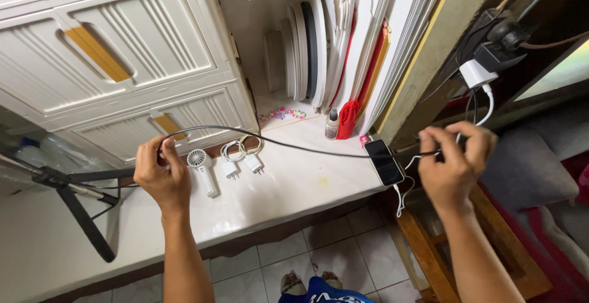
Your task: The person untangles and coils several white charging cables and a black power cord on a white surface. They then place the coiled cables and other small items into a narrow gap beside a white cabinet.
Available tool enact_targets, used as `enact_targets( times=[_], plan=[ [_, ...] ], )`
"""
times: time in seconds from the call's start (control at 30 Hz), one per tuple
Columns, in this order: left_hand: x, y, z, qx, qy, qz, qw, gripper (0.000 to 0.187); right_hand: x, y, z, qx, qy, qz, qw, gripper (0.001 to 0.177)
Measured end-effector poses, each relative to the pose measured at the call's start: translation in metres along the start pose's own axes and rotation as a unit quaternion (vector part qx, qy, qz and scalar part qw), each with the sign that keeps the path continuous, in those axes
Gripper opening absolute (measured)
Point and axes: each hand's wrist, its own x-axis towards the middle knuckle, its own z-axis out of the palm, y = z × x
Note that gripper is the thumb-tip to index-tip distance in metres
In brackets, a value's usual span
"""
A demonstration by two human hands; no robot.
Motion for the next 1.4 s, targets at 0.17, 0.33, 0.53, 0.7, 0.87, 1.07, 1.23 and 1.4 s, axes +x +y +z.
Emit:
enact_targets(
  times=[0.17, 0.33, 0.53, 0.7, 0.87, 1.07, 1.23, 1.4],
  plan=[
    [0.0, -0.007, -0.003, 0.008, 0.003, -0.008, 1.0, 0.015, 0.009, -0.002, -0.007, -0.063, -0.044, 0.016, 0.997, 0.016],
    [-0.001, -0.009, 0.003, 0.002, 0.012, -0.031, 0.999, 0.013, 0.003, -0.011, -0.001, -0.053, -0.128, 0.017, 0.99, 0.025],
    [0.002, -0.011, 0.011, 0.015, 0.026, -0.053, 0.998, 0.015, 0.009, 0.005, 0.002, -0.02, -0.016, 0.028, 0.999, 0.044],
    [-0.004, -0.006, 0.026, 0.012, 0.004, -0.052, 0.999, 0.018, 0.021, 0.016, -0.006, 0.06, 0.064, 0.107, 0.99, 0.016],
    [-0.012, 0.003, 0.048, -0.031, -0.026, -0.037, 0.999, 0.016, 0.017, 0.015, -0.005, 0.028, 0.075, 0.075, 0.994, 0.006],
    [-0.019, -0.001, 0.075, 0.019, -0.081, -0.011, 0.996, 0.013, 0.001, -0.013, 0.021, 0.095, -0.026, 0.018, 0.995, 0.005],
    [-0.015, -0.019, 0.096, 0.044, -0.127, 0.042, 0.99, 0.005, 0.001, -0.048, 0.048, 0.216, -0.198, -0.021, 0.956, 0.013],
    [-0.002, -0.021, 0.109, 0.044, -0.162, 0.112, 0.98, 0.013, 0.013, -0.078, 0.085, 0.248, -0.293, -0.076, 0.92, 0.041]
  ],
)
